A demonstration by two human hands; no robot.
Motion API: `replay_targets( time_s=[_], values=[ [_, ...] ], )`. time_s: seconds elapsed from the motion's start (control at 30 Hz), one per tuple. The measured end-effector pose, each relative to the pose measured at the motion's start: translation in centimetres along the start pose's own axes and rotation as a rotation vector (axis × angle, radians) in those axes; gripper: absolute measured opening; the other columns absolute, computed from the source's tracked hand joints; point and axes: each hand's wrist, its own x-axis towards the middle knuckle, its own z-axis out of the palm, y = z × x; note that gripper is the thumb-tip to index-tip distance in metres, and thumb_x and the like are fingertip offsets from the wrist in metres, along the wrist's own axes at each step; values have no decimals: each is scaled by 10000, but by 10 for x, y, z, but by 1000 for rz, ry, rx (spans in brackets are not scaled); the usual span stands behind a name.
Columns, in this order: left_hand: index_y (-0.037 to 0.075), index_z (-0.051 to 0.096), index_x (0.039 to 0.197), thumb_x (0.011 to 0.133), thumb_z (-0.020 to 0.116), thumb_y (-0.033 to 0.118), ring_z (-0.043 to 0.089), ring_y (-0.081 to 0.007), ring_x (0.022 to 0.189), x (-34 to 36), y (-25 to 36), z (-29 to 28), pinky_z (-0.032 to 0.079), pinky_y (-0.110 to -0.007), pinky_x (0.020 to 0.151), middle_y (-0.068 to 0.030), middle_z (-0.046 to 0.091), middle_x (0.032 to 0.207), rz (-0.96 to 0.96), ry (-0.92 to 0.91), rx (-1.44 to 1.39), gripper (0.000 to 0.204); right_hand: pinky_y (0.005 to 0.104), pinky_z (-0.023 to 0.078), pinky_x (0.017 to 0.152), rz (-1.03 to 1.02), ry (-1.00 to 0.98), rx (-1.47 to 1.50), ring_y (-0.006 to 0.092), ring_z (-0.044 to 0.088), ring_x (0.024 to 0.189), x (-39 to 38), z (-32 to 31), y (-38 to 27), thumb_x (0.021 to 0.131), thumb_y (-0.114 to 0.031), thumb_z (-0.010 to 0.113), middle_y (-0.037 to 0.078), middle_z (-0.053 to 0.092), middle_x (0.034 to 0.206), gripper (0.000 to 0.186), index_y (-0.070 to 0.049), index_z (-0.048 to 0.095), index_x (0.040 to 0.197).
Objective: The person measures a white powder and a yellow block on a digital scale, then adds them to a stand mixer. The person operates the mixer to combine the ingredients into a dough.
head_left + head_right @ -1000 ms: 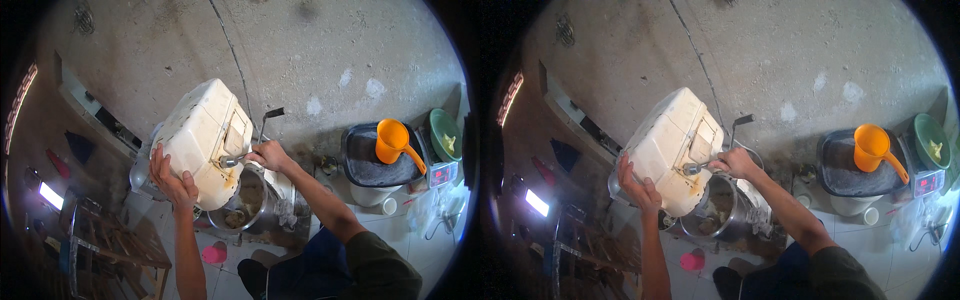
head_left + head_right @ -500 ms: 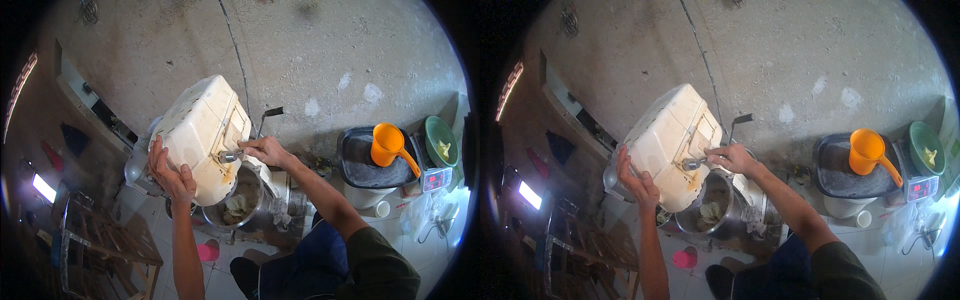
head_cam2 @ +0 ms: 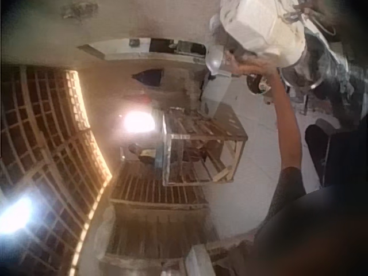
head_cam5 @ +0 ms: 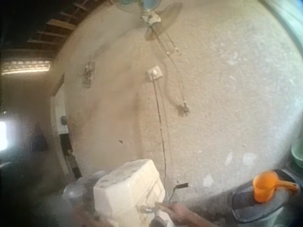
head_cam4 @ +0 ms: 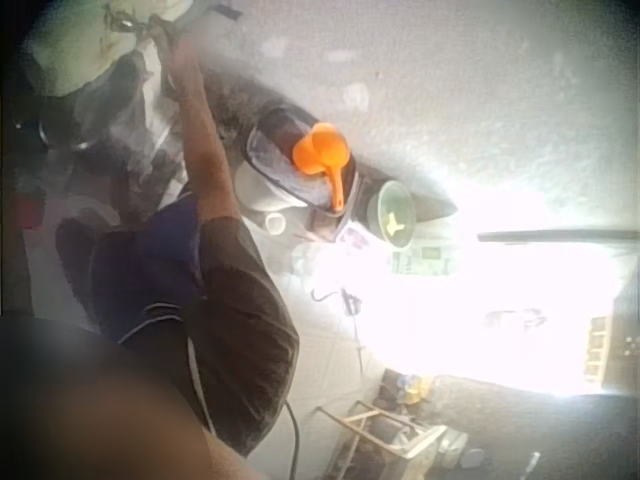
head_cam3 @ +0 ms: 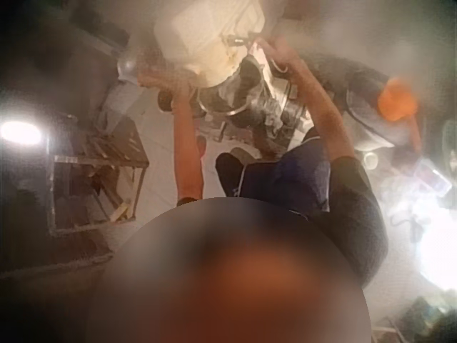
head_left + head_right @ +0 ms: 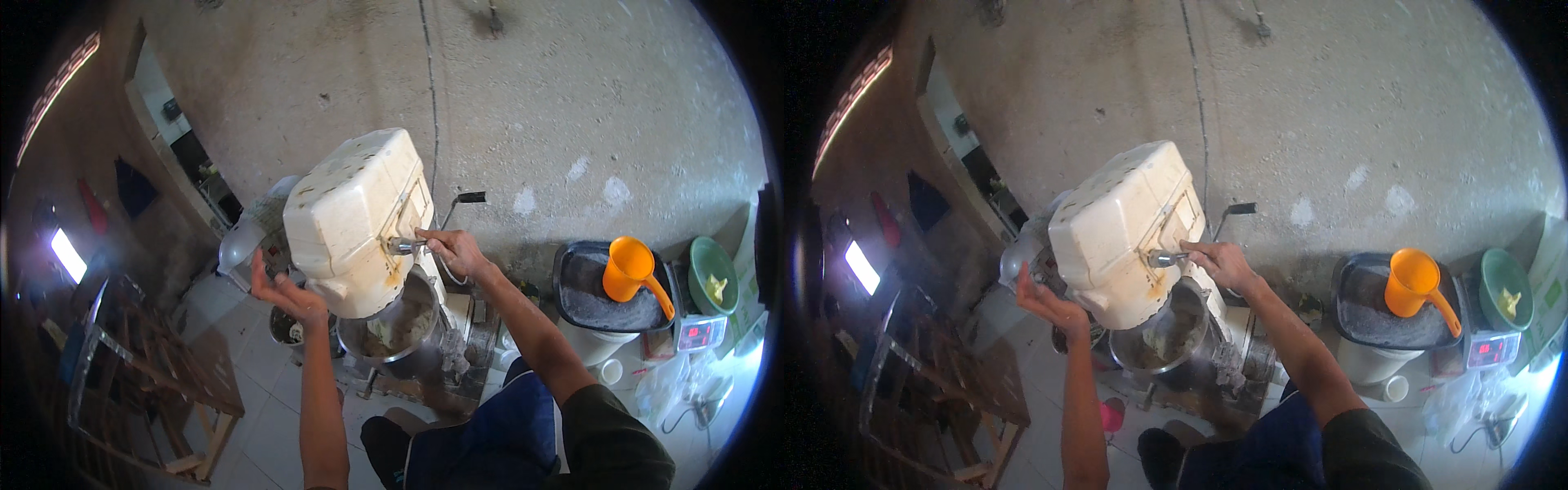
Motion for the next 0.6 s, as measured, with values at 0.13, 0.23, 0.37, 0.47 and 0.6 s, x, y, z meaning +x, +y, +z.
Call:
replay_targets(
  time_s=[0.13, 0.23, 0.37, 0.47, 0.6],
  values=[
    [-19, 422, 1223, 1000, 374, 186, 470, -334, 1182, -96, -76, -58, 349, -442, 1006, -210, 481, 1247, -666, -18, 265, 307, 402, 510, 792, -24, -62, -11, 337, 671, 881, 3, -5, 1, 971, -461, 435, 179, 691, 954, 485, -111, 600, 1264],
    [-28, 405, 1291, 969, 419, 168, 530, -385, 1115, -155, -112, -91, 399, -439, 962, -241, 526, 1209, -697, -490, 606, 378, 403, 505, 807, -81, -73, 37, 354, 665, 887, 9, -2, -10, 976, -437, 427, 203, 680, 993, 494, -69, 591, 1263],
    [-6, 425, 1342, 908, 482, 103, 572, -390, 1079, -173, -110, -62, 425, -442, 936, -239, 590, 1168, -901, -744, 553, 451, 398, 503, 804, -138, 22, 65, 345, 665, 857, 5, 0, -2, 964, -358, 471, 218, 666, 1050, 445, -49, 587, 1262],
    [1, 488, 1314, 855, 496, 40, 597, -395, 1033, -175, -128, -83, 444, -448, 909, -234, 622, 1119, -949, -739, 466, 461, 366, 512, 791, 33, -110, 23, 315, 674, 855, 2, -1, -28, 904, -235, 574, 200, 668, 1078, 399, -50, 591, 1258],
    [3, 563, 1246, 781, 504, 0, 625, -377, 970, -173, -117, -71, 462, -436, 869, -218, 653, 1030, -899, -632, 428, 469, 317, 523, 781, 57, 11, -35, 276, 685, 883, 3, 8, -13, 790, -58, 675, 161, 676, 1100, 432, -44, 616, 1218]
  ],
)
